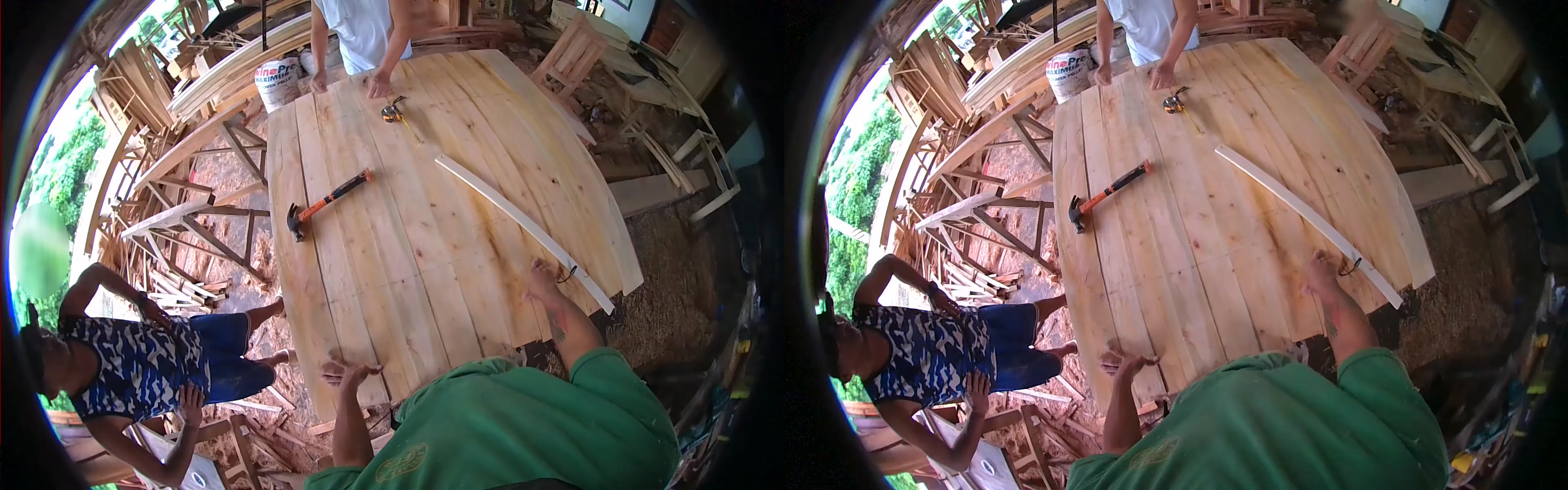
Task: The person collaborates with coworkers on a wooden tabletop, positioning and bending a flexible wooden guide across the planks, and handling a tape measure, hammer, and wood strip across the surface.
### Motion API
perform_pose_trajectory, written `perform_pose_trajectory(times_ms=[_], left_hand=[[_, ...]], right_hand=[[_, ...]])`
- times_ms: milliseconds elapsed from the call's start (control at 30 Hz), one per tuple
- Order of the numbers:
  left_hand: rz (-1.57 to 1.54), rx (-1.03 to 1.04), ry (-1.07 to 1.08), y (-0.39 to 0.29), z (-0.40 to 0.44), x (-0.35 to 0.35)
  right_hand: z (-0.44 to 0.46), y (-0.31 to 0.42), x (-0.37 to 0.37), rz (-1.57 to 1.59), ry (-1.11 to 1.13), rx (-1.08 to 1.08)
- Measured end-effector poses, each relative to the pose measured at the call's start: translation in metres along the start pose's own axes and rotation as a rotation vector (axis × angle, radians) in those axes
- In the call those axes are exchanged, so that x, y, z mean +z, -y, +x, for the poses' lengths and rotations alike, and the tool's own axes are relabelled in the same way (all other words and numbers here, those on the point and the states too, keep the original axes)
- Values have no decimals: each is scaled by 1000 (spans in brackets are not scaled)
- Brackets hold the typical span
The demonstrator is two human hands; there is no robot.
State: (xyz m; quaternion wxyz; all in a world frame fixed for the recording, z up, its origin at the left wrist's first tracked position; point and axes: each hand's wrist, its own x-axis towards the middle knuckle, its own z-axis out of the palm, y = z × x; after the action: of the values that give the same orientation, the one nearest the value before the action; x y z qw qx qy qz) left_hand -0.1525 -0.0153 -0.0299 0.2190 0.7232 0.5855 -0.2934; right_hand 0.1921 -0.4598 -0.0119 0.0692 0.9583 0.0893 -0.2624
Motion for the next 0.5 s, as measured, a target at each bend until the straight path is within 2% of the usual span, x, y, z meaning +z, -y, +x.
perform_pose_trajectory(times_ms=[167,233,367,433,500], left_hand=[[-8,7,26,-1,4,1],[-19,27,55,1,11,5],[-94,121,155,15,35,21],[-134,163,199,20,44,28],[-148,181,218,22,50,32]], right_hand=[[-3,3,-5,-44,-34,-49],[0,6,-12,-32,62,-12],[0,9,-15,9,86,-46],[-1,9,-13,-152,10,-111],[-3,6,-11,-125,7,-96]])
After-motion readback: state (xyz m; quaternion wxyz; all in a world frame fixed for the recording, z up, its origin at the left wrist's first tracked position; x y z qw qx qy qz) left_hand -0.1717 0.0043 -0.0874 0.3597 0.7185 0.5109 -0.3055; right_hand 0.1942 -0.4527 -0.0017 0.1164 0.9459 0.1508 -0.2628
